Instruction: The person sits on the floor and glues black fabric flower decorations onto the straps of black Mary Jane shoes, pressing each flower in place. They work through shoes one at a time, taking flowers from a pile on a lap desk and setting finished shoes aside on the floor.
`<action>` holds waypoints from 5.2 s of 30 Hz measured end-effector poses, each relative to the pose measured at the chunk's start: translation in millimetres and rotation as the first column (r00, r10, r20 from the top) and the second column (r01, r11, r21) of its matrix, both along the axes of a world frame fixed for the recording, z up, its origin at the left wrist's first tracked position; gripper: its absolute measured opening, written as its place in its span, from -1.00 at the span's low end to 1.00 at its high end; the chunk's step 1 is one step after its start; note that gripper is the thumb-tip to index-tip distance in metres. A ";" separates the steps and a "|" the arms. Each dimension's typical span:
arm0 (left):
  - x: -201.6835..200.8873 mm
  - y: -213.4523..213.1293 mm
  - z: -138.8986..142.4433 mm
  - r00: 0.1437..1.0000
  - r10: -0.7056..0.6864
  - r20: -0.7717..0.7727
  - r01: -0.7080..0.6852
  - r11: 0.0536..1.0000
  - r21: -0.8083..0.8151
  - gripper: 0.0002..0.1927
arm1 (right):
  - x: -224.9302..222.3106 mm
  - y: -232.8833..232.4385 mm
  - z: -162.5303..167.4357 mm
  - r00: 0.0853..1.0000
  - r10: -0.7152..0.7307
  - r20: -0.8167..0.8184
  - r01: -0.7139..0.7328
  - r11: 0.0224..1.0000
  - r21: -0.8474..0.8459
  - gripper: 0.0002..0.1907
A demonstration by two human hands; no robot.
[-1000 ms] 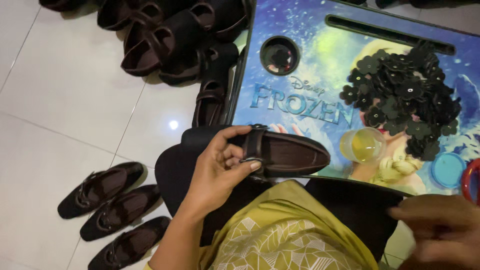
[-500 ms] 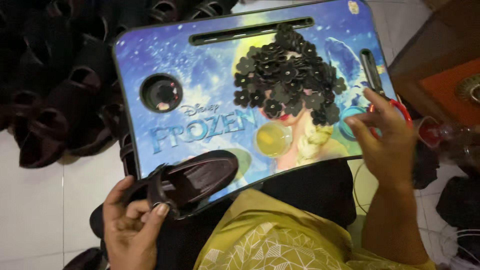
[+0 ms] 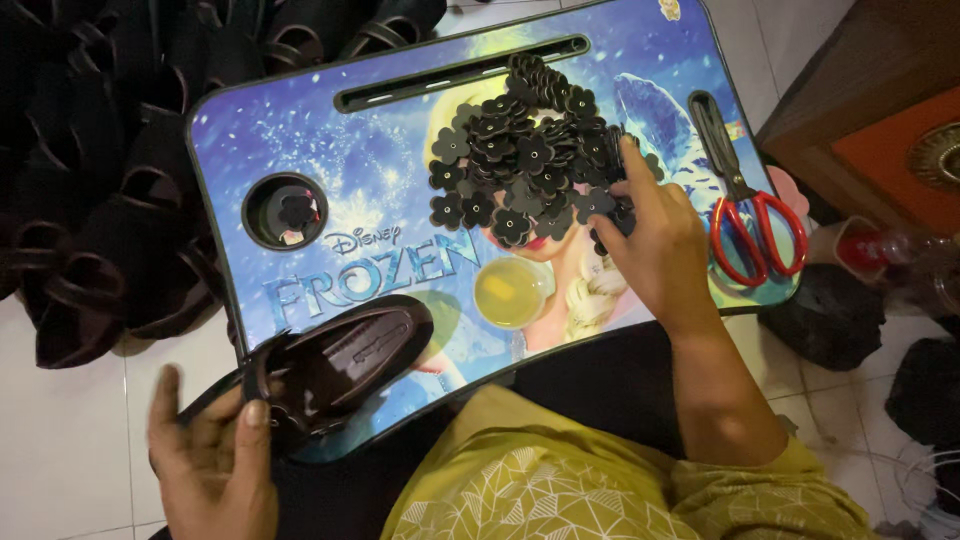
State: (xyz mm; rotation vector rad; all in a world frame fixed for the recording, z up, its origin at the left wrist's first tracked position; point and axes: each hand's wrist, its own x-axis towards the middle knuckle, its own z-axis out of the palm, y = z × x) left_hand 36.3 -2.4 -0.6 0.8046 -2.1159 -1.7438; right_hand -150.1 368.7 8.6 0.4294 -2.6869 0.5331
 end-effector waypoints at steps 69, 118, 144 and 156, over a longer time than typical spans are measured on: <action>-15.2 120.7 -18.5 0.974 -0.215 -0.070 0.212 0.753 0.623 -0.66 | 83.5 -42.1 17.6 0.943 0.332 -0.008 -0.332 0.943 0.004 -0.58; -8.2 126.0 13.2 0.943 -0.289 -0.164 0.320 0.659 0.680 -0.39 | 120.0 -65.4 38.0 0.803 0.594 0.050 -0.577 0.795 -0.188 -0.59; -5.3 123.7 7.5 0.954 -0.230 -0.192 0.297 0.639 0.710 -0.38 | 123.0 -71.6 32.8 0.858 0.513 -0.027 -0.511 0.849 -0.133 -0.60; -1.9 104.2 9.8 0.955 -0.215 -0.204 0.295 0.627 0.721 -0.39 | 115.4 -62.8 29.3 0.857 0.513 -0.050 -0.496 0.795 -0.348 -0.69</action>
